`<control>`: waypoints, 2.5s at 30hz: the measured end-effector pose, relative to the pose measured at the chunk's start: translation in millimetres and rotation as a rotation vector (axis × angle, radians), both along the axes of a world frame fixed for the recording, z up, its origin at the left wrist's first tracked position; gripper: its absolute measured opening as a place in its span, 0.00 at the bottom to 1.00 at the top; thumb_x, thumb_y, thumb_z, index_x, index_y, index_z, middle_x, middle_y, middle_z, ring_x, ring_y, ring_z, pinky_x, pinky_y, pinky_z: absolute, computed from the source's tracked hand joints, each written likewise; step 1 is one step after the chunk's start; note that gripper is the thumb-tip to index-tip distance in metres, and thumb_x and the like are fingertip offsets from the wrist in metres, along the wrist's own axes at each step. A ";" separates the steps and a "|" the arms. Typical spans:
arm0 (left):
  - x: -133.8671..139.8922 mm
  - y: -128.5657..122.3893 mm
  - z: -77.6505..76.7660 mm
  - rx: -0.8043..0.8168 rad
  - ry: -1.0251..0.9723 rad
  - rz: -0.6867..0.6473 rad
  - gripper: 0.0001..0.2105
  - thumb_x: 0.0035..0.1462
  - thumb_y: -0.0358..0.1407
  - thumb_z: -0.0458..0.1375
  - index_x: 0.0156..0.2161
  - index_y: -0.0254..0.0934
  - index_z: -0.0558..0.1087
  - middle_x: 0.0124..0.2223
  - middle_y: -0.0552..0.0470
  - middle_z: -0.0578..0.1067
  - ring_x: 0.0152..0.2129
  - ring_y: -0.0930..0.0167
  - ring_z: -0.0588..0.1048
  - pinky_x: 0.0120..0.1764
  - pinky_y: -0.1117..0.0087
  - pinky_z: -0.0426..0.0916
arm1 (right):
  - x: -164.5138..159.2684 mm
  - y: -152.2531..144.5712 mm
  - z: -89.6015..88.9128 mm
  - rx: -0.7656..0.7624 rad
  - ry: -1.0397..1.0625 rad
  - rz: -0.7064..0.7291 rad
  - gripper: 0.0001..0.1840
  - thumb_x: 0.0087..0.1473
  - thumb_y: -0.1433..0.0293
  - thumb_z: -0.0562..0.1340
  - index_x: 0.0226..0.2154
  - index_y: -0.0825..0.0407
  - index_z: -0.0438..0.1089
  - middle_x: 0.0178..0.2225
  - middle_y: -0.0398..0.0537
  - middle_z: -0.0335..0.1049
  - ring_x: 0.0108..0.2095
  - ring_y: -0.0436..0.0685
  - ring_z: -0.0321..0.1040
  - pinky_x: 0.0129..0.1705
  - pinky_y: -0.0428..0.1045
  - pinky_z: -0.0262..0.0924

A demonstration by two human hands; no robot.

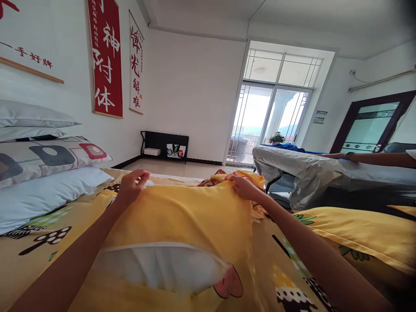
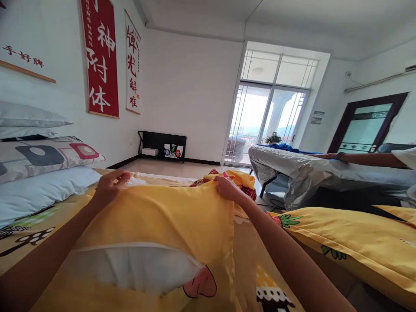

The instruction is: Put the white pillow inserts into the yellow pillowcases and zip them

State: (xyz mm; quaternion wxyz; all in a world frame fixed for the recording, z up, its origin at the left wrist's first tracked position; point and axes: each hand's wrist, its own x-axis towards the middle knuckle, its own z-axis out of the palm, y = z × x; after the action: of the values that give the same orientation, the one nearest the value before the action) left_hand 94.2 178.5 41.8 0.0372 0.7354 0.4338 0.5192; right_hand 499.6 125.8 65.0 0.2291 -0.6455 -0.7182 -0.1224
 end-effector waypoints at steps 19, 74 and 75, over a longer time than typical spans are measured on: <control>114.4 -14.3 11.8 -0.414 0.191 -0.707 0.26 0.55 0.52 0.52 0.51 0.37 0.71 0.50 0.45 0.74 0.44 0.63 0.73 0.45 0.66 0.67 | -76.0 -43.1 48.5 -0.146 0.850 0.446 0.12 0.38 0.69 0.54 0.30 0.50 0.67 0.23 0.41 0.63 0.22 0.50 0.58 0.21 0.44 0.51; 172.0 -52.1 87.6 -0.269 -0.328 -0.646 0.16 0.57 0.39 0.55 0.23 0.36 0.57 0.22 0.58 0.55 0.17 0.79 0.55 0.21 0.75 0.50 | -36.4 -92.6 -20.7 0.073 0.906 0.311 0.20 0.43 0.56 0.68 0.36 0.50 0.69 0.38 0.47 0.72 0.33 0.56 0.69 0.34 0.51 0.65; 170.5 -49.2 87.9 -0.239 -0.321 -0.629 0.16 0.58 0.39 0.55 0.23 0.36 0.57 0.22 0.58 0.55 0.18 0.79 0.55 0.21 0.75 0.49 | -33.8 -94.6 -23.5 0.208 0.806 0.261 0.19 0.43 0.57 0.68 0.35 0.50 0.69 0.37 0.47 0.71 0.31 0.54 0.67 0.34 0.51 0.64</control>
State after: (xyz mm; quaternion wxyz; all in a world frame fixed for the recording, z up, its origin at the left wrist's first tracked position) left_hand 264.7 129.4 129.7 0.3482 0.7326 0.2327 0.5366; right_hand 465.8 31.3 41.5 0.5683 -0.5189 -0.6310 0.0977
